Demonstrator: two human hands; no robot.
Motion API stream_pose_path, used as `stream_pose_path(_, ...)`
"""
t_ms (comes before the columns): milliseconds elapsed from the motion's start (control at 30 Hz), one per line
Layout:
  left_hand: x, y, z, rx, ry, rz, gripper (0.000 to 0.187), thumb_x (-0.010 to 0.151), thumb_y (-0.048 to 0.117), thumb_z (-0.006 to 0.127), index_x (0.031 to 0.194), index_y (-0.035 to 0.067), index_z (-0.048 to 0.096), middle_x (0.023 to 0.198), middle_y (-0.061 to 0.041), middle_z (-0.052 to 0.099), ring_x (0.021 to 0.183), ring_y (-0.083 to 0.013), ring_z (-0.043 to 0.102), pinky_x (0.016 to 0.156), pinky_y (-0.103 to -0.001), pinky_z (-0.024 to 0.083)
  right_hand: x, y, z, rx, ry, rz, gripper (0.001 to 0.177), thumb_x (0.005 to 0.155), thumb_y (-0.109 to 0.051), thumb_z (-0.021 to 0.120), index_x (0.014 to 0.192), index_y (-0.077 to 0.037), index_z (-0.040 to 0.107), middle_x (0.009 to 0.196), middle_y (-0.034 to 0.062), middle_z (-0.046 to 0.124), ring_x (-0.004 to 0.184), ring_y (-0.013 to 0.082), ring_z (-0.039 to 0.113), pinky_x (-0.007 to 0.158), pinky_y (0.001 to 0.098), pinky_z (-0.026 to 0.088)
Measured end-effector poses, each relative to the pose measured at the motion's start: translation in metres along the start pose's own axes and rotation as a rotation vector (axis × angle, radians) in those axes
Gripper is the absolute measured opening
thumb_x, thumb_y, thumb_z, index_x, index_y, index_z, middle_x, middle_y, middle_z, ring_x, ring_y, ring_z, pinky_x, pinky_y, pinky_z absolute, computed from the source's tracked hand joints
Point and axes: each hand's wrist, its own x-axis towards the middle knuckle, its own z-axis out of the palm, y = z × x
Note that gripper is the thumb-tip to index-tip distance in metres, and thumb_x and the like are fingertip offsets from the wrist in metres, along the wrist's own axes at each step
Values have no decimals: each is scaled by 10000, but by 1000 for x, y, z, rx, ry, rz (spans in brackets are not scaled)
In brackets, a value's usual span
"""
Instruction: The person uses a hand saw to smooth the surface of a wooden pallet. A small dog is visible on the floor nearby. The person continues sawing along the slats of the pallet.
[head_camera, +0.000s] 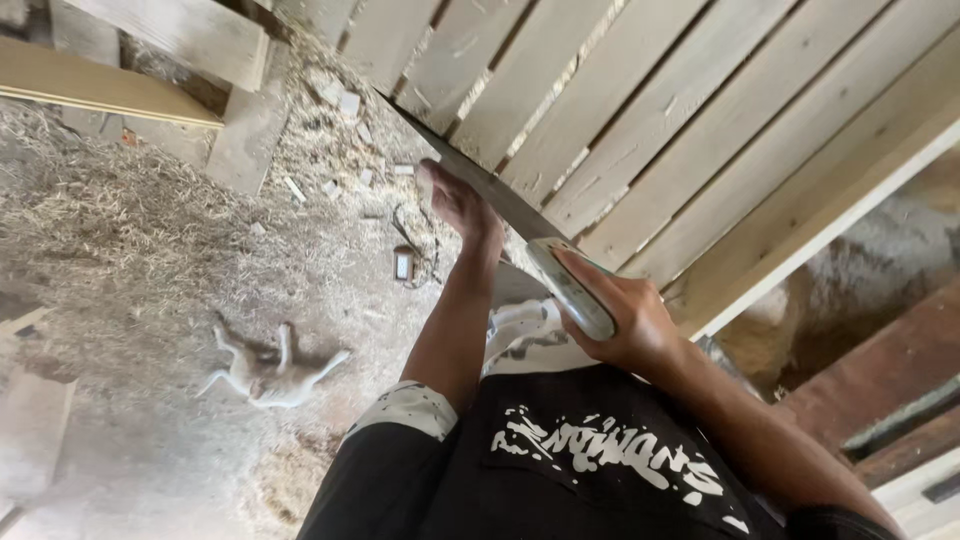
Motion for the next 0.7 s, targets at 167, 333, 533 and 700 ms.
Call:
stream_pose_path(167, 27, -25, -14, -160, 24, -379, 673, 918, 768, 388, 1023, 135, 594, 818, -135, 601, 564, -149, 479, 461, -309, 419, 14, -9, -14, 107, -19, 113, 692, 862, -11, 736, 1495, 33, 458, 1071, 222, 773, 796, 279, 805, 655, 330, 670)
stream_pose_path(333, 26, -5, -68, 322, -212, 286, 712, 990, 541, 515, 1480, 27, 463, 1372, -246, 536, 1125, -316, 575, 869, -452, 537, 19, 11, -25, 212, -88, -65, 620, 967, 31, 671, 1533, 82, 424, 1190, 234, 752, 1023, 300, 794, 808, 343, 663)
stream_pose_path(533, -93, 74, -86, 247, -577, 1194, 528, 1140, 465, 431, 1445, 57, 572, 1580, -190, 504, 1549, -323, 432, 1310, -553, 362, 38, 7, -57, 285, -323, 89, 734, 946, -91, 616, 1593, 73, 313, 899, 111, 712, 776, 180, 701, 698, 329, 591)
stream_pose_path(700, -87, 89, -46, 203, -818, 1266, 700, 1065, 605, 271, 1350, 92, 653, 1378, -124, 643, 1397, -300, 528, 1319, -545, 249, 74, -6, -71, 295, -474, 39, 733, 1040, -216, 568, 1633, 42, 222, 880, 74, 645, 777, 137, 634, 732, 299, 555)
